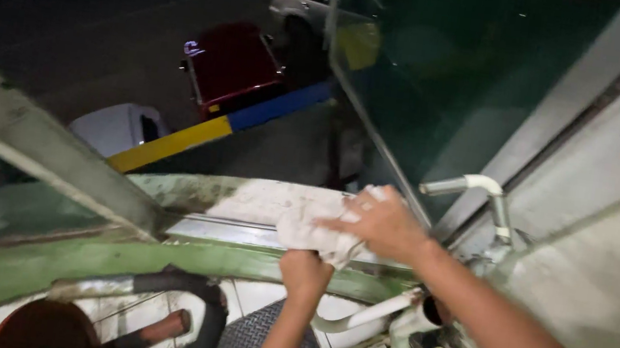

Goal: Wiping down and cleaning various fitness machines and benches with a rag.

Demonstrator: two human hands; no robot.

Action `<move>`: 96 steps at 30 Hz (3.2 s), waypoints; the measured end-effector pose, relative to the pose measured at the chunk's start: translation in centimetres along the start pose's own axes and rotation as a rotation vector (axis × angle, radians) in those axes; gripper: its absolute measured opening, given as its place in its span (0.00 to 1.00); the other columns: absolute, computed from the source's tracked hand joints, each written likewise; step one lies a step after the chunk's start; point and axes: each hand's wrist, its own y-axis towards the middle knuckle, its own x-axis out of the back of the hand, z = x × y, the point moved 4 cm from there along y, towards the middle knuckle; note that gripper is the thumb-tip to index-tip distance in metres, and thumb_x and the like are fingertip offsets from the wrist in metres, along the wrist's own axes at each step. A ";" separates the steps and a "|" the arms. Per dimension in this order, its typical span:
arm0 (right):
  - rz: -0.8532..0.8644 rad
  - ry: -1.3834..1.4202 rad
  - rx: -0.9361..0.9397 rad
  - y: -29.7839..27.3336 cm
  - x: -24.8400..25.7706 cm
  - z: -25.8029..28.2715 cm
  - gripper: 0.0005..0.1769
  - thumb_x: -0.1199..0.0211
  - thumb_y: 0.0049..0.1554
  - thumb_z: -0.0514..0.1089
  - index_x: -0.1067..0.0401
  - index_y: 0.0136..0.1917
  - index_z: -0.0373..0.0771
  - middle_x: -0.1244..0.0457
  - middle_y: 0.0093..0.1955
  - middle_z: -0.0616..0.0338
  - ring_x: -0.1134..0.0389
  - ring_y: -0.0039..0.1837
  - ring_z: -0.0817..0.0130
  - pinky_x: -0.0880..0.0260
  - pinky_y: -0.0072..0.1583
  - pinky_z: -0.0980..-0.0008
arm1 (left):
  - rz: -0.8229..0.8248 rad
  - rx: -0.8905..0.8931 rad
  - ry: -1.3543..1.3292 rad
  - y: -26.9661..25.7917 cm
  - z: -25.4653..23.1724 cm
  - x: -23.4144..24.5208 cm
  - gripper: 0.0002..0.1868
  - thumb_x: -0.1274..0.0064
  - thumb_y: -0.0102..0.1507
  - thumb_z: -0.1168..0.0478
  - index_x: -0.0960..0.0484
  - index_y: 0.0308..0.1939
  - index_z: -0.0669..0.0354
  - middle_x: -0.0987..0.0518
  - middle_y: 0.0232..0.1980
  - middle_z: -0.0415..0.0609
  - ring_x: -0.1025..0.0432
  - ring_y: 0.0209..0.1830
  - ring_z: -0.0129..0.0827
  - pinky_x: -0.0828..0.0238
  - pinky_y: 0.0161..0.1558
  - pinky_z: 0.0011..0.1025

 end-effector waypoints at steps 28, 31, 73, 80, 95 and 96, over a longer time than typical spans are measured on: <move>-0.334 0.291 -1.081 -29.2 -10.0 -6.9 0.47 0.32 0.51 0.40 0.43 0.81 0.41 0.46 0.78 0.31 0.44 0.74 0.34 0.38 0.67 0.52 | 0.114 -0.062 0.184 2.0 -5.2 2.7 0.20 0.38 0.58 0.45 0.17 0.41 0.57 0.18 0.29 0.53 0.21 0.29 0.51 0.25 0.35 0.46; -0.337 0.641 -1.425 -35.6 -13.9 -2.3 0.35 0.38 0.55 0.47 0.40 0.75 0.46 0.33 0.63 0.43 0.32 0.65 0.42 0.32 0.63 0.53 | 0.116 -0.063 0.257 0.6 -4.7 2.7 0.22 0.37 0.57 0.45 0.17 0.44 0.58 0.18 0.27 0.54 0.21 0.27 0.50 0.25 0.33 0.45; 0.368 0.858 -0.618 -6.6 3.7 29.7 0.20 0.27 0.50 0.53 0.20 0.50 0.37 0.32 0.46 0.51 0.30 0.48 0.59 0.29 0.52 0.61 | -0.073 0.651 -1.121 -30.9 17.7 21.2 0.12 0.45 0.65 0.64 0.14 0.50 0.63 0.18 0.42 0.44 0.29 0.38 0.28 0.32 0.40 0.32; 0.277 0.992 -0.608 -3.5 5.0 33.1 0.18 0.28 0.51 0.46 0.22 0.53 0.40 0.32 0.50 0.54 0.31 0.53 0.63 0.31 0.56 0.64 | -0.312 0.361 -0.874 -29.2 13.8 31.5 0.15 0.38 0.56 0.71 0.17 0.48 0.62 0.15 0.45 0.43 0.23 0.44 0.26 0.24 0.48 0.28; -0.082 1.181 -0.545 3.8 6.0 28.9 0.10 0.34 0.60 0.36 0.22 0.55 0.34 0.30 0.43 0.53 0.32 0.46 0.68 0.30 0.50 0.69 | -0.599 0.120 -0.807 -18.6 6.6 40.9 0.26 0.38 0.57 0.73 0.24 0.60 0.65 0.19 0.50 0.48 0.25 0.49 0.29 0.27 0.53 0.29; -0.273 1.138 -0.506 5.7 9.1 27.5 0.10 0.35 0.59 0.34 0.23 0.56 0.34 0.30 0.44 0.55 0.32 0.46 0.71 0.31 0.50 0.71 | -0.635 0.102 -0.872 -17.6 6.3 41.3 0.29 0.35 0.58 0.73 0.27 0.62 0.65 0.20 0.51 0.49 0.25 0.50 0.31 0.26 0.52 0.29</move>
